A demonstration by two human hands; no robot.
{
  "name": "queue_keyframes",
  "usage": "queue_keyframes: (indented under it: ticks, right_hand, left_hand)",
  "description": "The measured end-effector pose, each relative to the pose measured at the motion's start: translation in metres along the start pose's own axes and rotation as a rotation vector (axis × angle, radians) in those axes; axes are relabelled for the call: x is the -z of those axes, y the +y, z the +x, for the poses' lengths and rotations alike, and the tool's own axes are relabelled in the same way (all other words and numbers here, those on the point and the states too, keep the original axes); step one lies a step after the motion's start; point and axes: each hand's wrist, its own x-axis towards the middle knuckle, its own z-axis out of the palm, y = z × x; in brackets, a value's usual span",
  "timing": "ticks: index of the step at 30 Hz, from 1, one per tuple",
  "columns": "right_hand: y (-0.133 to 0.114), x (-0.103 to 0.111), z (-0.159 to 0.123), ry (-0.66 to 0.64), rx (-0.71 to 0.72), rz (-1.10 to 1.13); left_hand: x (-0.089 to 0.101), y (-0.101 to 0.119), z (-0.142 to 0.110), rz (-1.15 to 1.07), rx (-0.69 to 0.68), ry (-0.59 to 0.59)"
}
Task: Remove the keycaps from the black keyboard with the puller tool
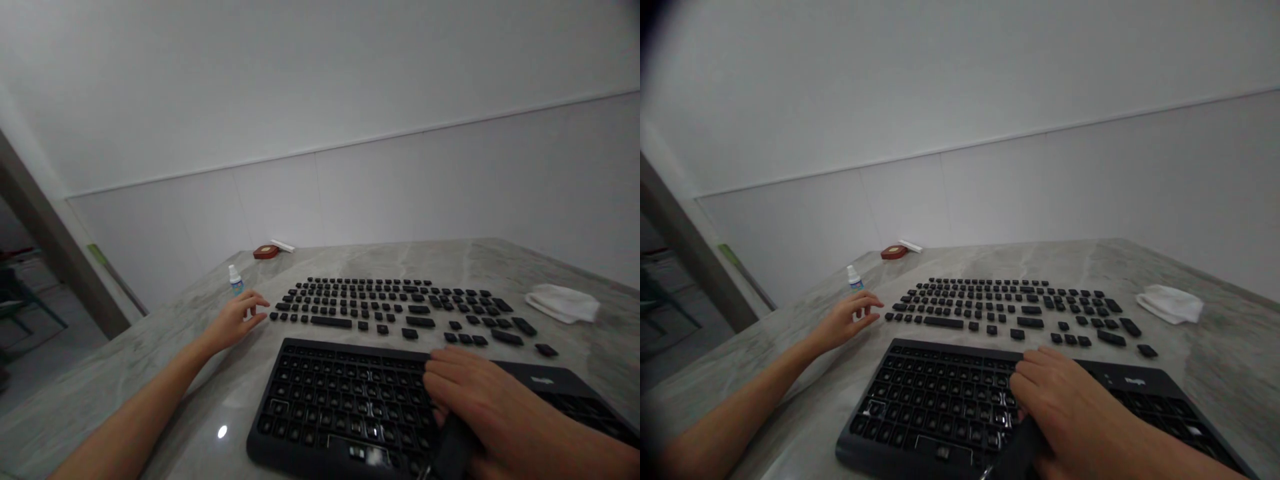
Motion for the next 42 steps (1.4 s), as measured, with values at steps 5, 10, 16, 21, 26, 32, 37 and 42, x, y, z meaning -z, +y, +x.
queue_keyframes:
  ticks: [5, 10, 16, 21, 26, 32, 37, 42]
  right_hand:
    - [0.003, -0.023, 0.013, 0.028, 0.001, 0.145]
    - [0.015, -0.025, 0.005, 0.032, -0.035, 0.168]
    - [0.021, -0.025, 0.002, 0.037, -0.049, 0.182]
    - [0.023, -0.029, 0.003, 0.041, -0.04, 0.192]
    - [0.023, -0.028, 0.004, 0.025, -0.056, 0.201]
    - [0.024, -0.029, 0.007, 0.003, -0.066, 0.213]
    - [0.026, -0.031, 0.007, 0.017, -0.042, 0.222]
    - [0.026, -0.031, 0.007, 0.033, 0.002, 0.187]
  left_hand:
    - [-0.009, -0.003, 0.01, -0.035, -0.004, -0.096]
    - [-0.016, -0.004, 0.014, -0.066, -0.006, -0.168]
    - [-0.008, -0.003, 0.015, -0.14, -0.001, -0.209]
    - [0.012, 0.034, 0.004, -0.271, -0.054, -0.26]
    - [0.027, 0.083, -0.009, -0.542, -0.275, -0.533]
    - [0.031, 0.104, -0.016, -0.514, -0.287, -0.781]
    - [0.031, 0.098, -0.017, -0.453, -0.336, -0.778]
    - [0.031, 0.098, -0.017, -0.414, -0.358, -0.791]
